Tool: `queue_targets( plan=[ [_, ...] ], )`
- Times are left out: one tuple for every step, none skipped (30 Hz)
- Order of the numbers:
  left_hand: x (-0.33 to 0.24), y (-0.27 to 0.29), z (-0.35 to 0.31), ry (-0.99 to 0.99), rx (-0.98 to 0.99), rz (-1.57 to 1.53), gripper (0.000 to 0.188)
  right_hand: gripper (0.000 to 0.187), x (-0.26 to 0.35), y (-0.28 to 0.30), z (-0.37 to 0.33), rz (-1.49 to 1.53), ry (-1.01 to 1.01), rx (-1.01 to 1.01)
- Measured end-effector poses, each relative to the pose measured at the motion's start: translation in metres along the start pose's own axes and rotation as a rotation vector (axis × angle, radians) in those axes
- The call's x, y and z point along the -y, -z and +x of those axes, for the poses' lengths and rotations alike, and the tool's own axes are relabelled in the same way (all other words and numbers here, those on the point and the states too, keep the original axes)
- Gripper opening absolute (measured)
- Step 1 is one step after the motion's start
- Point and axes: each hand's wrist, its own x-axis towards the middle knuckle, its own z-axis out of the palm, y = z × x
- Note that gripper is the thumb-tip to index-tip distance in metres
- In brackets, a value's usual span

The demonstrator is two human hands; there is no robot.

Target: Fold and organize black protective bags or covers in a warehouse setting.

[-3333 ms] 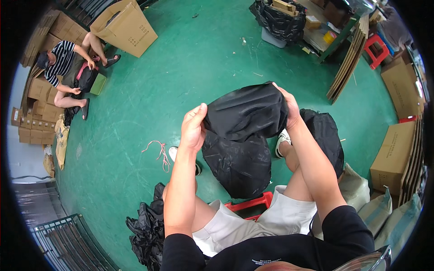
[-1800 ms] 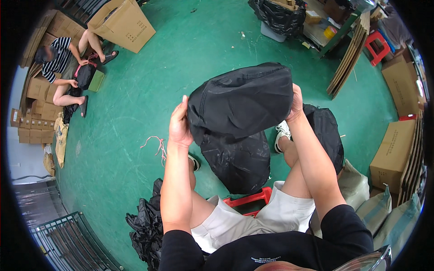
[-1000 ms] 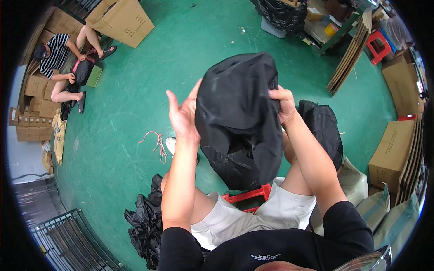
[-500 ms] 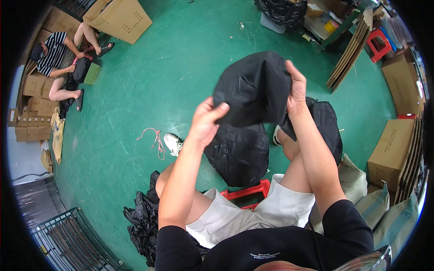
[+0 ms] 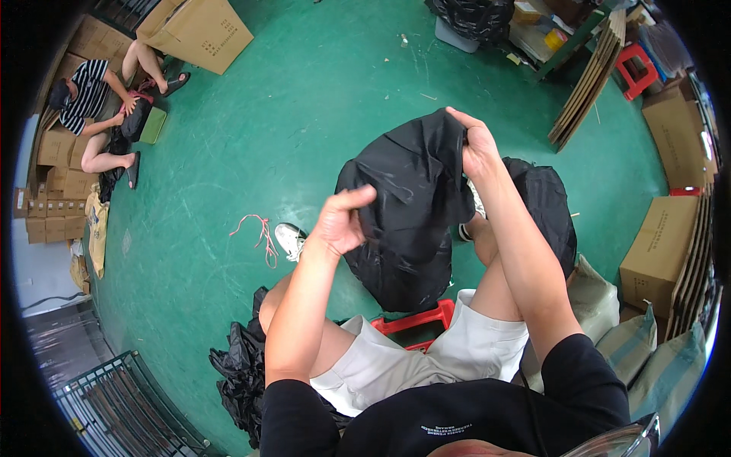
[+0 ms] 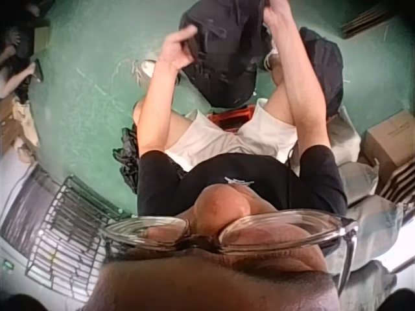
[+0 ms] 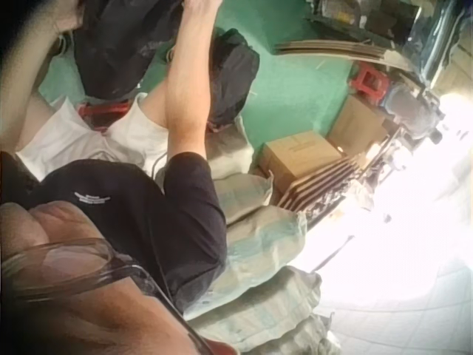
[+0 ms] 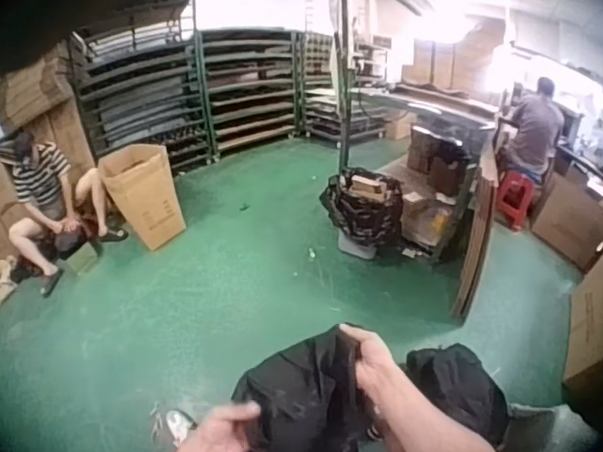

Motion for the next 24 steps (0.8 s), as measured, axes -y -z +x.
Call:
queue_targets(
  plan=[
    [0.009, -0.003, 0.004, 0.022, -0.021, 0.128, 0.055, 0.013, 0.002, 0.004, 0.004, 0.018, 0.018, -0.026],
    [0.017, -0.006, 0.008, 0.043, -0.042, 0.255, 0.051, 0.013, 0.006, 0.009, 0.006, 0.015, 0.019, -0.028],
    [0.023, -0.009, 0.011, 0.019, -0.136, 0.308, 0.044, 0.017, 0.01, 0.008, 0.004, 0.007, 0.04, -0.027],
    [0.023, -0.007, 0.013, 0.021, -0.134, 0.304, 0.044, 0.022, 0.013, 0.008, 0.002, -0.002, 0.061, -0.027],
    [0.02, -0.003, 0.016, -0.034, -0.146, 0.207, 0.043, 0.027, 0.02, 0.016, 0.002, -0.055, 0.022, 0.017],
    [0.015, 0.002, 0.015, -0.09, -0.169, 0.11, 0.041, 0.027, 0.013, 0.004, -0.007, -0.051, 0.013, 0.014],
    [0.004, 0.002, 0.01, -0.084, -0.162, 0.01, 0.038, 0.03, 0.002, -0.023, -0.023, -0.154, -0.089, 0.045],
    [-0.005, -0.002, 0.005, -0.125, -0.254, -0.028, 0.035, 0.035, -0.008, -0.038, -0.033, -0.256, -0.19, 0.079],
    [-0.01, -0.001, 0.007, -0.191, -0.276, -0.031, 0.034, 0.038, -0.014, -0.036, -0.034, -0.275, -0.248, 0.174],
    [-0.015, 0.0, 0.007, -0.258, -0.299, -0.034, 0.034, 0.035, -0.019, -0.035, -0.035, -0.29, -0.309, 0.16],
    [-0.021, 0.007, 0.007, -0.29, -0.308, -0.04, 0.033, 0.033, -0.022, -0.035, -0.038, -0.341, -0.307, 0.151],
    [-0.026, 0.007, 0.006, -0.32, -0.251, -0.052, 0.033, 0.031, -0.024, -0.035, -0.039, -0.391, -0.308, 0.143],
    [-0.031, 0.007, 0.004, -0.351, -0.241, -0.071, 0.033, 0.031, -0.023, -0.033, -0.037, -0.39, -0.31, 0.142],
    [-0.036, 0.008, 0.003, -0.381, -0.231, -0.091, 0.034, 0.028, -0.022, -0.03, -0.033, -0.316, -0.218, 0.181],
    [-0.04, 0.011, 0.001, -0.382, -0.234, -0.09, 0.034, 0.026, -0.022, -0.032, -0.033, -0.242, -0.127, 0.222],
    [-0.044, 0.015, 0.001, -0.409, -0.187, -0.126, 0.034, 0.026, -0.023, -0.034, -0.034, -0.24, -0.13, 0.222],
    [-0.048, 0.018, 0.0, -0.436, -0.14, -0.161, 0.033, 0.024, -0.025, -0.037, -0.034, -0.237, -0.236, 0.159],
    [-0.051, 0.021, 0.0, -0.436, -0.141, -0.159, 0.033, 0.022, -0.028, -0.041, -0.035, -0.232, -0.34, 0.096],
    [-0.054, 0.024, 0.0, -0.46, -0.12, -0.185, 0.033, 0.019, -0.035, -0.036, -0.032, -0.268, -0.339, 0.139],
    [-0.056, 0.027, 0.0, -0.483, -0.098, -0.211, 0.032, 0.019, -0.037, -0.037, -0.032, -0.266, -0.339, 0.139],
    [-0.058, 0.024, -0.001, -0.493, -0.111, -0.203, 0.029, 0.018, -0.038, -0.039, -0.033, -0.227, -0.24, 0.098],
    [-0.059, 0.028, 0.002, -0.494, -0.113, -0.204, 0.029, 0.017, -0.039, -0.04, -0.034, -0.188, -0.141, 0.058],
    [-0.061, 0.033, 0.007, -0.51, -0.166, -0.21, 0.028, 0.016, -0.035, -0.037, -0.03, -0.171, -0.093, 0.088],
    [-0.061, 0.031, 0.008, -0.525, -0.22, -0.215, 0.027, 0.016, -0.034, -0.038, -0.029, -0.171, -0.096, 0.086]
  ],
)
